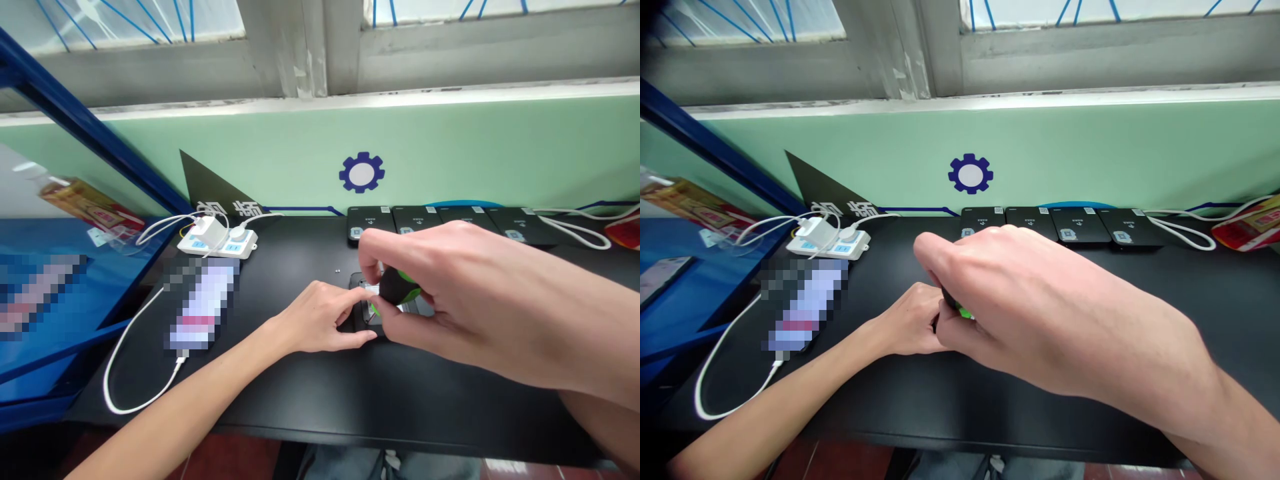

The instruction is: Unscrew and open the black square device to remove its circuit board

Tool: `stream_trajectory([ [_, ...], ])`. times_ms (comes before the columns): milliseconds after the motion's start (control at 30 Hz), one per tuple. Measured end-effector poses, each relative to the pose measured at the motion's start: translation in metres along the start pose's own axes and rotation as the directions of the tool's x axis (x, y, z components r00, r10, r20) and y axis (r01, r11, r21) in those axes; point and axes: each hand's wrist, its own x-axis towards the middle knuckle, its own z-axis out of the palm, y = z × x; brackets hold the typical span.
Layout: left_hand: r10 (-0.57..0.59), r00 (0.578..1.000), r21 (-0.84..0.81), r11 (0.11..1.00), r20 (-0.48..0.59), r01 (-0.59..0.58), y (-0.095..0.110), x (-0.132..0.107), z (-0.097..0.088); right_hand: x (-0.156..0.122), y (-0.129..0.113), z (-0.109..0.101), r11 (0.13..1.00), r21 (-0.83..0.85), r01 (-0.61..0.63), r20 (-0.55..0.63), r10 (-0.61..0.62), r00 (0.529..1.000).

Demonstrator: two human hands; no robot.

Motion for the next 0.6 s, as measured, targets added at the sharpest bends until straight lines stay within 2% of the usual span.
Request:
stream_trajectory([
  [100, -0.063, 0.998, 0.072, 0.995, -0.020, 0.064, 0.003, 0.002, -0.002, 0.002, 0.002, 0.001, 1.000, 0.010, 0.009, 0.011, -0.009, 1.000],
  [267, -0.142, 0.989, 0.224, 0.966, 0.036, 0.131, 0.008, 0.005, -0.007, 0.004, 0.001, 0.001, 1.000, 0.000, 0.001, 0.027, -0.001, 1.000],
  [600, -0.285, 0.955, 0.307, 0.919, 0.088, 0.246, 0.016, 0.008, -0.014, 0.007, -0.003, -0.001, 1.000, 0.000, -0.024, 0.034, 0.024, 0.999],
])
